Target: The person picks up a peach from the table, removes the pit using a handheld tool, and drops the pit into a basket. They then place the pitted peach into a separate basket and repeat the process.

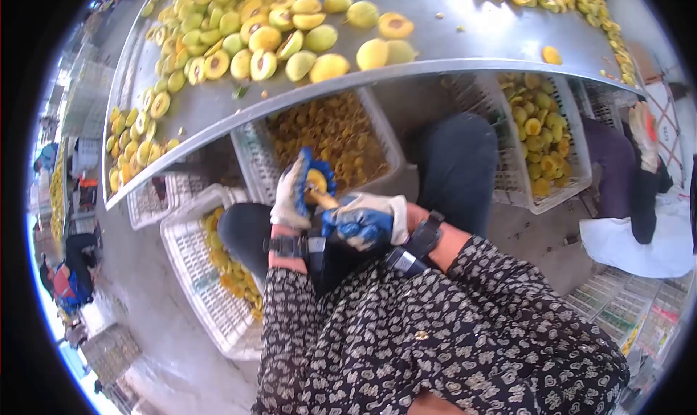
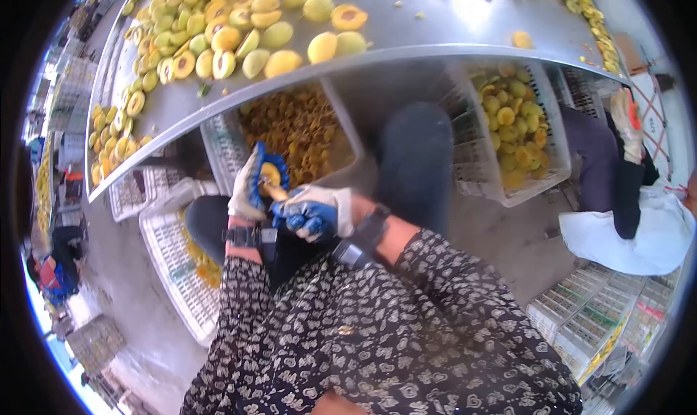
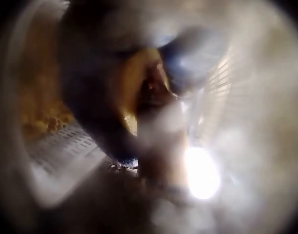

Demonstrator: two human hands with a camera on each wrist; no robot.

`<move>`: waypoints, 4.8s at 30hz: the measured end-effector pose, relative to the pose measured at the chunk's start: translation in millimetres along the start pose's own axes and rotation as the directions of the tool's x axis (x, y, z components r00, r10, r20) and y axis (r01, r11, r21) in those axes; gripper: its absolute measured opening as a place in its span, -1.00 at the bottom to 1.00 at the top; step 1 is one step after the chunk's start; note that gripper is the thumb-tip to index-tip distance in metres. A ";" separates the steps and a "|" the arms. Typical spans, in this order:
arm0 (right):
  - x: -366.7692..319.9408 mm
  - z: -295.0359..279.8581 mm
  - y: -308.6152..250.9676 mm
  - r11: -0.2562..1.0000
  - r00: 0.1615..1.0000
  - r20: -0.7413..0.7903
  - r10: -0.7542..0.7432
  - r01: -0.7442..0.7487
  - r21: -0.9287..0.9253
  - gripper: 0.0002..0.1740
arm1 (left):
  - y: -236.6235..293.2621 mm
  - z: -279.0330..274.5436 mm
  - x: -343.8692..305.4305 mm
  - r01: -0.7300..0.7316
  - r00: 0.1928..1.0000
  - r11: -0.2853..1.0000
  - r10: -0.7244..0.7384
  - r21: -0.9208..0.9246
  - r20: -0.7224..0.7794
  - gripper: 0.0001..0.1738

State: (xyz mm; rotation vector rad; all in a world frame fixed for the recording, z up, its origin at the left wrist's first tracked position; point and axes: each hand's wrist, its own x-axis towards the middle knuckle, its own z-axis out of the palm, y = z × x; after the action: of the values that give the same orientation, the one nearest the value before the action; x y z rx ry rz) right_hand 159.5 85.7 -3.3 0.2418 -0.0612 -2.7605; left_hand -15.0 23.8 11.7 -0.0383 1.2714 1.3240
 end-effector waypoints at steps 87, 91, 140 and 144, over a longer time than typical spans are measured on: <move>6.5 103.0 7.7 -0.320 0.631 -0.093 -0.770 -0.509 -0.799 -0.75 | 16.1 38.9 -30.1 -0.512 0.852 0.763 0.511 -0.396 -0.115 -0.50; -3.3 113.5 3.9 -0.063 0.699 -0.341 -0.629 -0.483 -0.873 -0.77 | 15.7 30.6 -33.9 -0.469 0.883 0.863 0.460 -0.187 -0.092 -0.58; -14.5 48.6 1.7 0.945 0.982 -0.173 -0.081 0.020 -0.328 -0.90 | 5.4 -2.6 -19.1 -0.105 0.992 0.988 0.096 0.116 0.080 -0.58; -7.2 25.9 3.4 0.961 0.995 -0.095 -0.043 0.015 -0.275 -0.87 | 7.4 1.9 -9.3 -0.100 0.990 0.893 0.136 0.439 -0.050 -0.61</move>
State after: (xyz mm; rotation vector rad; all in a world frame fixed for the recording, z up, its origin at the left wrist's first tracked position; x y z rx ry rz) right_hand 162.8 85.4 23.6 0.3074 0.3521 -2.7391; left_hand -16.6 21.3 23.3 0.3097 1.6367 1.1186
